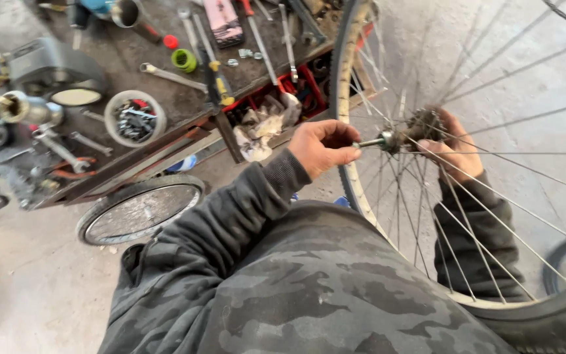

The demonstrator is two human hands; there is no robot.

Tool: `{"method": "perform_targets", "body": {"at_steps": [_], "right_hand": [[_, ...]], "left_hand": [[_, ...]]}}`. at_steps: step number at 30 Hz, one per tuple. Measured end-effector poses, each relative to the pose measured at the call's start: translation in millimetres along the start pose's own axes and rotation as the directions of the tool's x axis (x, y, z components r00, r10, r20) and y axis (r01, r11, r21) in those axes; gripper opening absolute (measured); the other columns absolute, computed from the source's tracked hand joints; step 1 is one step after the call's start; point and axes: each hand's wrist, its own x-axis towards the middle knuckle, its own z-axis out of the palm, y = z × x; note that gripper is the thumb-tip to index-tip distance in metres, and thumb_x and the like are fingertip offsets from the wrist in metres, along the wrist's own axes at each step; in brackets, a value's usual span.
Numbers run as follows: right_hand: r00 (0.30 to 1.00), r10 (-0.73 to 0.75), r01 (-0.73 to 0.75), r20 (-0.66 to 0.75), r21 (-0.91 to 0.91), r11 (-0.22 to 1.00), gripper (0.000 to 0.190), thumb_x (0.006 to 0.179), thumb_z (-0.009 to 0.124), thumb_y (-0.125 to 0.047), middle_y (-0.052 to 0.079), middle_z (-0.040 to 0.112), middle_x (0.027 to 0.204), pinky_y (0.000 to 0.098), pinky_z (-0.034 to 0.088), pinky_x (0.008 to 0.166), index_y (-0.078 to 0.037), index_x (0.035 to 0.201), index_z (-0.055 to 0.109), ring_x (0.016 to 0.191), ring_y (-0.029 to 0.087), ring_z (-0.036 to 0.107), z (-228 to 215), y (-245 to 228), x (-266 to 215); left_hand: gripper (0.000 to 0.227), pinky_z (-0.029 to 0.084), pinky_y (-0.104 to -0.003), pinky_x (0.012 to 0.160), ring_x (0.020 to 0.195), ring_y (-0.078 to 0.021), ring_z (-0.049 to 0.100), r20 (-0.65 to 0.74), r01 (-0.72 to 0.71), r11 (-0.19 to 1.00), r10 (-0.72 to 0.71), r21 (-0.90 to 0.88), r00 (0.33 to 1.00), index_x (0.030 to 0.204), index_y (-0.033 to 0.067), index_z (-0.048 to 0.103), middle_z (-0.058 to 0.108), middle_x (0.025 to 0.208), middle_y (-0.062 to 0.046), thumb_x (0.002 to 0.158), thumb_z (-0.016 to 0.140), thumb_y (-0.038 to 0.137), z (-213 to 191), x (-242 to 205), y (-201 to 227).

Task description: The person holds a bicycle wheel and uses a screwdriver to adjust the hub. They then use a wrench to tighten the axle nuts on the wheel hub.

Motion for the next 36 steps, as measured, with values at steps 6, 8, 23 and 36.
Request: {"method": "perform_targets", "body": {"at_steps": [6, 8, 23, 36], "right_hand": [[0.999, -0.014, 0.014, -0.033, -0.007, 1.000, 0.072, 0.090, 0.068, -0.001, 0.012, 0.066, 0.125, 0.0363, 0.055, 0.097, 0.002, 0.157, 0.044, 0.113, 0.022, 0.066, -9, 10, 1], [0.999, -0.018, 0.018, -0.031, -0.008, 1.000, 0.070, 0.091, 0.068, -0.002, 0.012, 0.067, 0.122, 0.0361, 0.055, 0.094, 0.002, 0.157, 0.045, 0.109, 0.022, 0.067, -8, 9, 2], [0.997, -0.035, 0.035, 0.065, 0.001, 0.999, 0.069, 0.097, 0.069, -0.012, 0.016, 0.064, 0.131, 0.0410, 0.055, 0.099, 0.007, 0.157, 0.042, 0.118, 0.026, 0.066, -18, 5, 7], [0.994, -0.069, 0.050, 0.087, 0.204, 0.978, 0.067, 0.104, 0.061, -0.027, 0.023, 0.060, 0.147, 0.0470, 0.054, 0.106, 0.009, 0.158, 0.043, 0.126, 0.034, 0.065, -13, 6, 10]], "left_hand": [[0.029, 0.062, -0.027, 0.082, 0.085, -0.0093, 0.072, -0.003, -0.034, 0.998, 0.034, 0.057, 0.999, 0.112, 0.0004, 0.073, 0.076, 0.095, -0.003, 0.085, 0.082, 0.005, 3, -8, 17], [0.029, 0.062, -0.027, 0.082, 0.086, -0.0081, 0.071, 0.011, -0.081, 0.985, 0.081, 0.152, 0.997, 0.112, 0.0011, 0.073, 0.076, 0.095, -0.003, 0.085, 0.082, 0.006, 6, -9, 23], [0.033, 0.060, -0.026, 0.085, 0.090, -0.0111, 0.077, -0.068, -0.227, 0.855, 0.291, 0.467, 0.954, 0.113, 0.0034, 0.076, 0.081, 0.099, -0.008, 0.084, 0.082, 0.018, 17, -15, 19], [0.028, 0.061, -0.029, 0.081, 0.086, -0.0125, 0.071, -0.106, -0.004, 0.999, 0.009, 0.047, 0.994, 0.116, 0.0005, 0.074, 0.077, 0.098, -0.008, 0.090, 0.079, 0.012, 15, -13, 3]]}}
